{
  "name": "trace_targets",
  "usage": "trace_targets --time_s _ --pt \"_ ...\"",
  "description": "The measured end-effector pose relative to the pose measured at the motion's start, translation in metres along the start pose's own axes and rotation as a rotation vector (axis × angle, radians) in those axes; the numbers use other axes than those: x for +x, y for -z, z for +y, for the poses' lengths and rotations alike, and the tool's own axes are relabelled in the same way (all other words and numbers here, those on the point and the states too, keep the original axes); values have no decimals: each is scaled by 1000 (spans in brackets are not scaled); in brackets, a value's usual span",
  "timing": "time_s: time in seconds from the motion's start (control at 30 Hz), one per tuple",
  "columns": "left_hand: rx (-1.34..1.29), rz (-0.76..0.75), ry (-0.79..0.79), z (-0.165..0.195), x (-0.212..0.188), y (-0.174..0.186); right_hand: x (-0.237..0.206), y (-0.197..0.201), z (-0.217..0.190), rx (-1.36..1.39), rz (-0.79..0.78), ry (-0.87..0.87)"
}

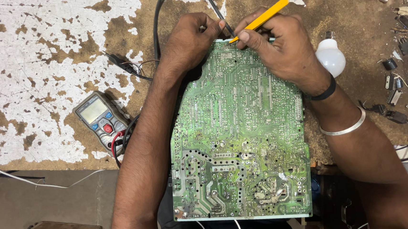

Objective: The person uses a yellow pencil to scrape and clean the surface of a green circuit board. They repeatedly rub the pencil tip along traces and solder points on the board's underside while holding it steady with the other hand.

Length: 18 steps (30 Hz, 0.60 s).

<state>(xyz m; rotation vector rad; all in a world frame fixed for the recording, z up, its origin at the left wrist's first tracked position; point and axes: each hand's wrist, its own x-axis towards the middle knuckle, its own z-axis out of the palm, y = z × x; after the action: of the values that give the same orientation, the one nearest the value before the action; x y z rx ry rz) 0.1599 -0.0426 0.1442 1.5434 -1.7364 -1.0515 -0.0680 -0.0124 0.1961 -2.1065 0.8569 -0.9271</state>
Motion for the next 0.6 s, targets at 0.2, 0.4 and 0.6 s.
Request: trace_targets --time_s 0.2,0.4,0.6 --pt "-11 10 -43 -1 0 0 -3 -3 4 8 64 -111" --pt "0 11 -38 -2 2 2 -1 -3 9 -25 61 -6" --pt "-14 2 -26 -3 2 3 0 -3 9 -5 69 -47"
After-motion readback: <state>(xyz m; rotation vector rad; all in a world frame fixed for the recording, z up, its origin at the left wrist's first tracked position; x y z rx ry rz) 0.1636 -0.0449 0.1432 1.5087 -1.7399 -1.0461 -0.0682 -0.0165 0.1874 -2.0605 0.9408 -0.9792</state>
